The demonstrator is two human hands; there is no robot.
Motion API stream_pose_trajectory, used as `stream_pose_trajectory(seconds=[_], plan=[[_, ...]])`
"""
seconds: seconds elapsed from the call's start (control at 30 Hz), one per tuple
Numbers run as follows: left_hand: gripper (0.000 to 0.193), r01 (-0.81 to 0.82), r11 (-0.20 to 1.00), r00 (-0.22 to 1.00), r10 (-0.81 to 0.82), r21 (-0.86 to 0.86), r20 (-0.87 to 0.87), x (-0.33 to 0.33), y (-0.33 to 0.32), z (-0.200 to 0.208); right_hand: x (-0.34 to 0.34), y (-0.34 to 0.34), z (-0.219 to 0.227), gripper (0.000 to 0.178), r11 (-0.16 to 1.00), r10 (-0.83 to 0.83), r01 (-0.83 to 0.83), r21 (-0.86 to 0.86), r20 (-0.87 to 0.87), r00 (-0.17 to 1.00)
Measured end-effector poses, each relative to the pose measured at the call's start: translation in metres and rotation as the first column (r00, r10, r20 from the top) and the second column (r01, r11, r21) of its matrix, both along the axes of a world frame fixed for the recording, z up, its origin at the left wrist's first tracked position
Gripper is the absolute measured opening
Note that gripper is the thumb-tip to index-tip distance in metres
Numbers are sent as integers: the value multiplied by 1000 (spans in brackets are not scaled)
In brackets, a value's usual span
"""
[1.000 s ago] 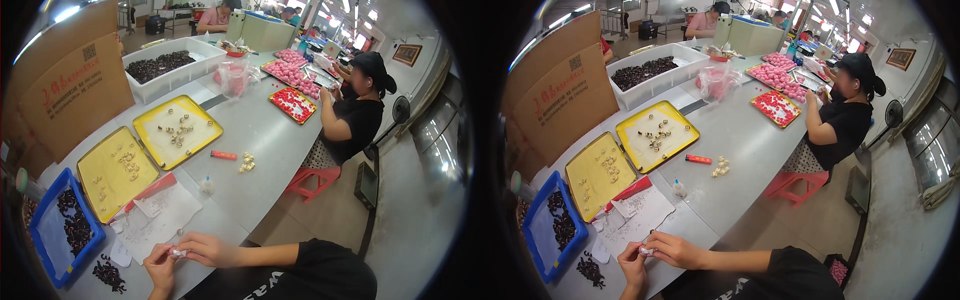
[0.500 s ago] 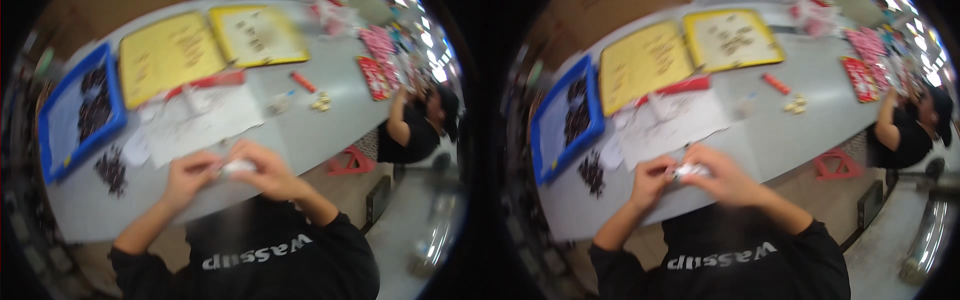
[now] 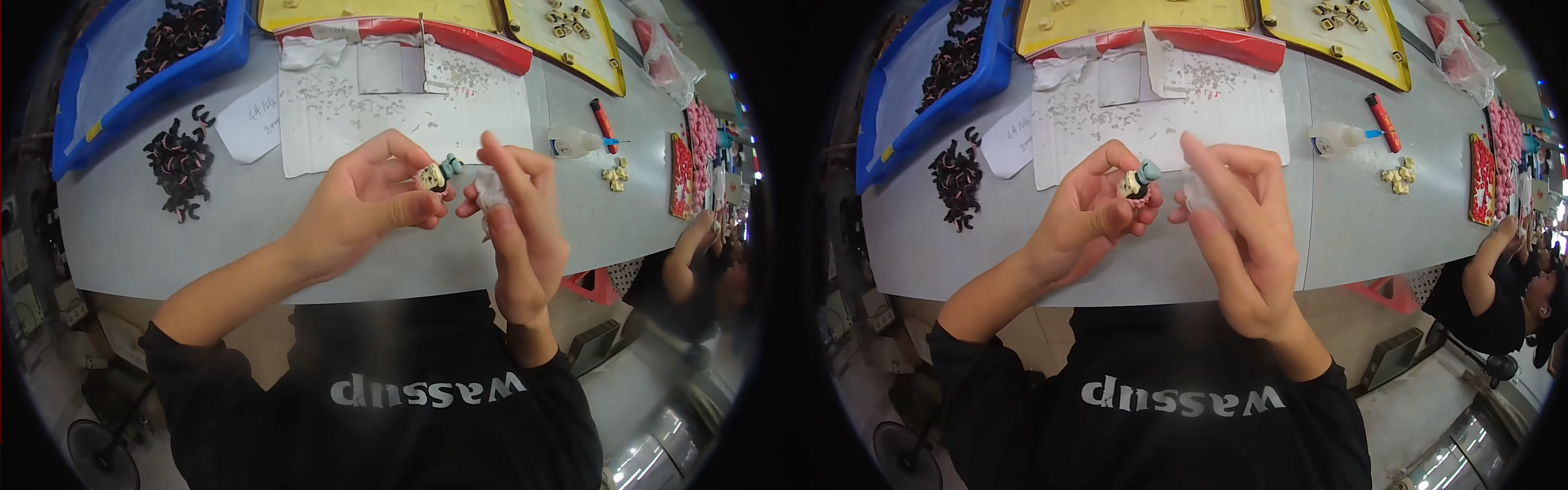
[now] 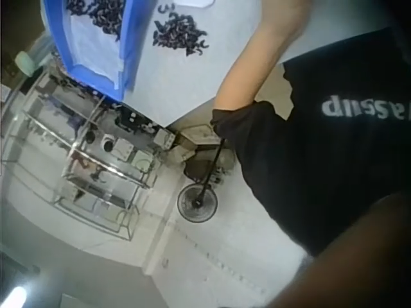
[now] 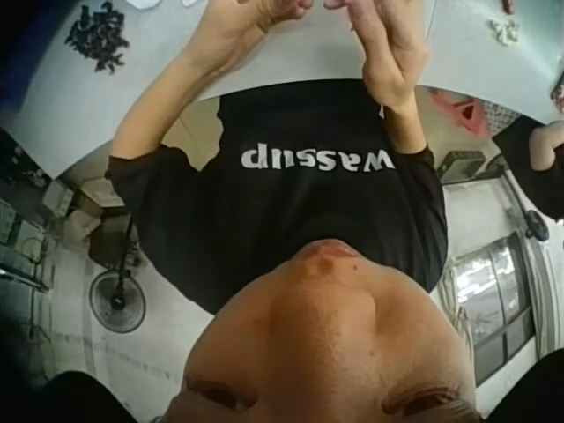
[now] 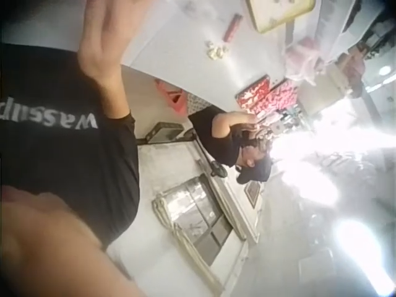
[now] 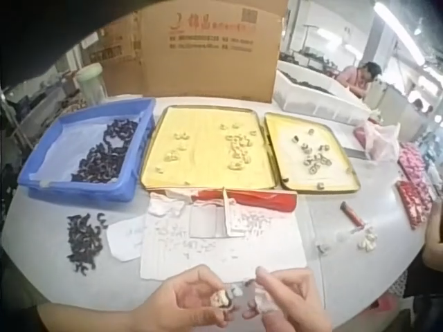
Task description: Assembling small plastic character figurines by gluing components together and cleaning excess materials.
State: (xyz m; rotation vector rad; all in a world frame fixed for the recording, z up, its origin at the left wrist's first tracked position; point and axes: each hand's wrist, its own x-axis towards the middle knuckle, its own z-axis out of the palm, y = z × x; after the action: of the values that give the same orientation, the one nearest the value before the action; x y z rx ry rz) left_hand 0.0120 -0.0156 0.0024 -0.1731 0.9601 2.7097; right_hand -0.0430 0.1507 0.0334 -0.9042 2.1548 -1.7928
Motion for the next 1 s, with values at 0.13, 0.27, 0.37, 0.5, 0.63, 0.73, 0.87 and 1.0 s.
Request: stream_pose_trajectory(seconds=[0.13,0.27,0.37,0.5,0.63,0.73,0.87,1.0], plan=[[26,7,999,1000,-7,53,-13,-1,1,-1,0,0,-3,34,998,-17,14,-59,-49,999],[42,53,996,999,-52,-78,12,-2,5,-2,4,0,-18,35,926,-150,128,-354,-34,988],[42,46,997,999,-45,-57,19,-2,7,-1,-5,6,-15,35,974,-106,31,-226,-330,938],[39,53,990,997,-60,-131,-50,-2,7,-3,3,-8,-11,33,987,-147,95,-133,-473,869],[35,-38,988,998,31,-152,-54,0,7,-4,-6,-11,-20,38,995,-92,89,-39,-683,725],[33,-108,969,991,86,-221,-105,1,8,-10,1,-10,-22,37,988,-128,157,-1,-585,801],[33,-155,952,981,117,-265,-155,-1,7,-9,2,-6,-29,35,977,-207,167,-133,-405,890],[34,-264,925,940,183,-273,-287,-2,8,-10,0,-4,-27,35,983,-50,1,-183,-265,963]])
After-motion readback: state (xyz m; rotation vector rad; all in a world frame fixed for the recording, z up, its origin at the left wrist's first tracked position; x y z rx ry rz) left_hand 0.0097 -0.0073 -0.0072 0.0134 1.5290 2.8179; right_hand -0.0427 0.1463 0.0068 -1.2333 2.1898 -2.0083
